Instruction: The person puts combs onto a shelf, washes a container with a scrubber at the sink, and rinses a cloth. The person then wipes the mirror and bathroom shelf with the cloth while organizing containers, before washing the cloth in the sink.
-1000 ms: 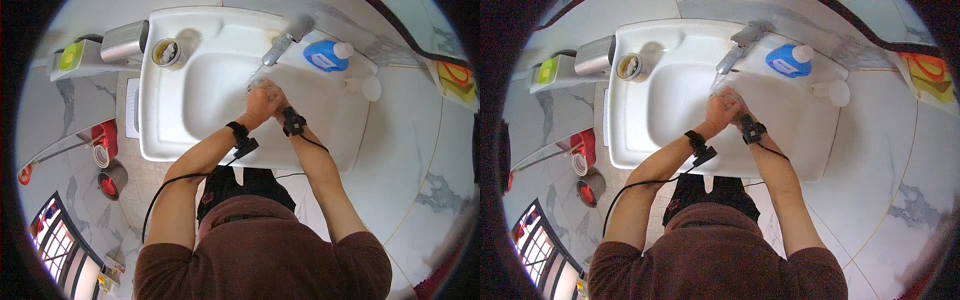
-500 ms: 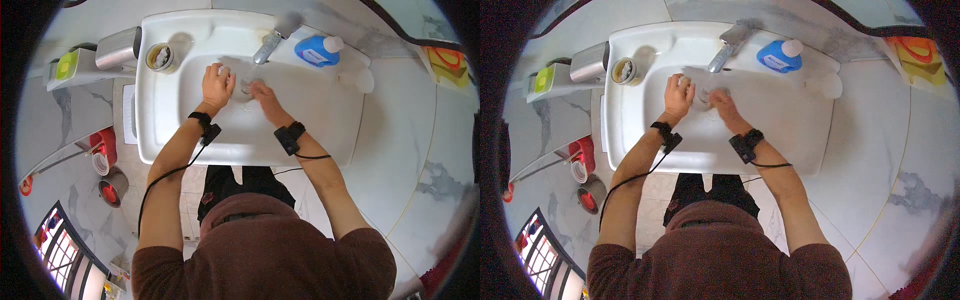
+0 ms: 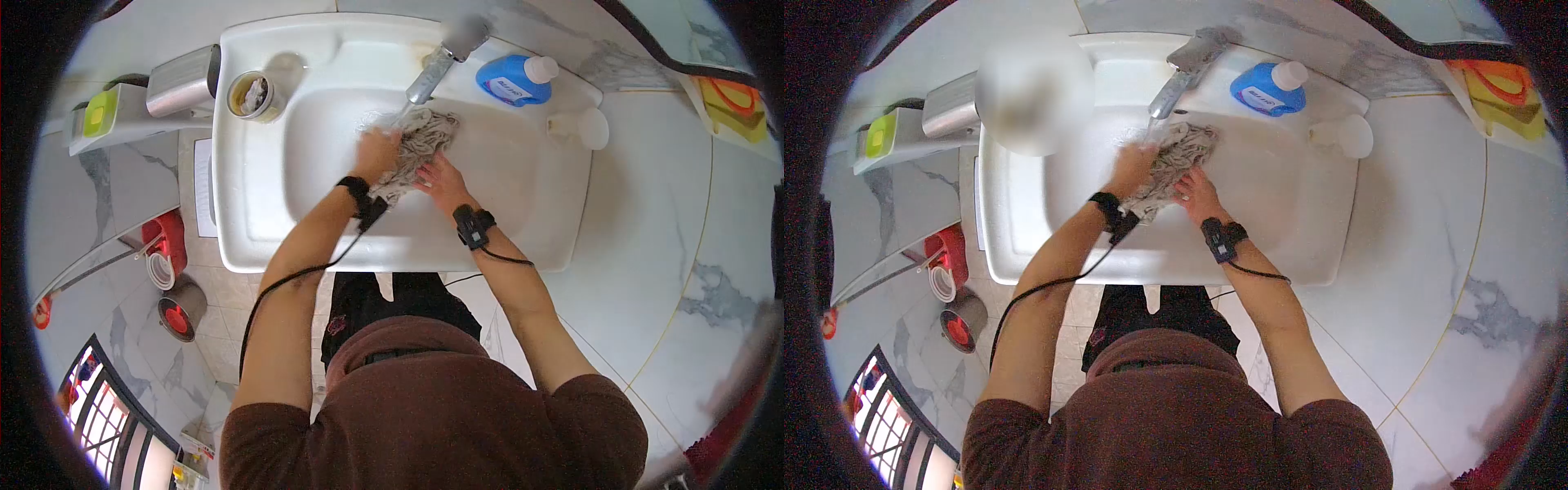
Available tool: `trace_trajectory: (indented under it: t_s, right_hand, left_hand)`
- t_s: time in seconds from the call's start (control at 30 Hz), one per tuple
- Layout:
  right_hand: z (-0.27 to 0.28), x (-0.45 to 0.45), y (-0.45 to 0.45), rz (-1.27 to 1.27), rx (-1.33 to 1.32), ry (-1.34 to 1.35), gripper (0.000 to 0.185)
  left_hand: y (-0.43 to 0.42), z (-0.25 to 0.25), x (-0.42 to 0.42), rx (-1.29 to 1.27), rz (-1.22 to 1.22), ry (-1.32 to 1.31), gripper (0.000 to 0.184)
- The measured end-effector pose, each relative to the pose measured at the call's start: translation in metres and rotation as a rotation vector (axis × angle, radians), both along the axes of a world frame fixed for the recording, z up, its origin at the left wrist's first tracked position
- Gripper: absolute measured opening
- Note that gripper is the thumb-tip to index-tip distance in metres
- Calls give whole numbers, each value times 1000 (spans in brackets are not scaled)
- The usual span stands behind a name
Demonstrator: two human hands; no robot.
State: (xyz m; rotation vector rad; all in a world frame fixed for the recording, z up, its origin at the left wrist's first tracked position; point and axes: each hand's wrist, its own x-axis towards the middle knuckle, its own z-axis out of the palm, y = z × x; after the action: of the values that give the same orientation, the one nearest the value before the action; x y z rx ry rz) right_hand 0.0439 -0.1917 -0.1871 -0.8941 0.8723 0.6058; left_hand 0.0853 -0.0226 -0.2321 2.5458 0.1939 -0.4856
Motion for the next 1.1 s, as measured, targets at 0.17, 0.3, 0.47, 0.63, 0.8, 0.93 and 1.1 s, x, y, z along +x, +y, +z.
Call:
trace_trajectory:
  t_s: [0.17, 0.3, 0.47, 0.63, 0.8, 0.93, 1.1]
  right_hand:
    - [10, 14, 8, -11, 163, -74, 49]
    - [-27, 6, -9, 130, 316, -365, 43]
    - [33, 9, 23, 40, 176, -95, 40]
    - [21, 14, 21, 569, -338, -512, 42]
    - [14, 17, -25, 498, -554, -516, 41]
    - [22, -3, -60, 231, -477, -274, 48]
    - [27, -9, -69, 10, -307, 50, 63]
  left_hand:
    - [-51, 44, -14, -455, -83, 51, 45]
    - [-77, 87, -28, -324, -189, -148, 38]
    - [-54, 88, -29, -268, -235, -428, 39]
    - [-24, 44, -2, 57, -129, -159, 34]
    - [57, 16, 13, 226, -83, -98, 24]
    - [70, 65, 3, 315, -144, -47, 36]
    - [57, 17, 7, 282, -3, -102, 44]
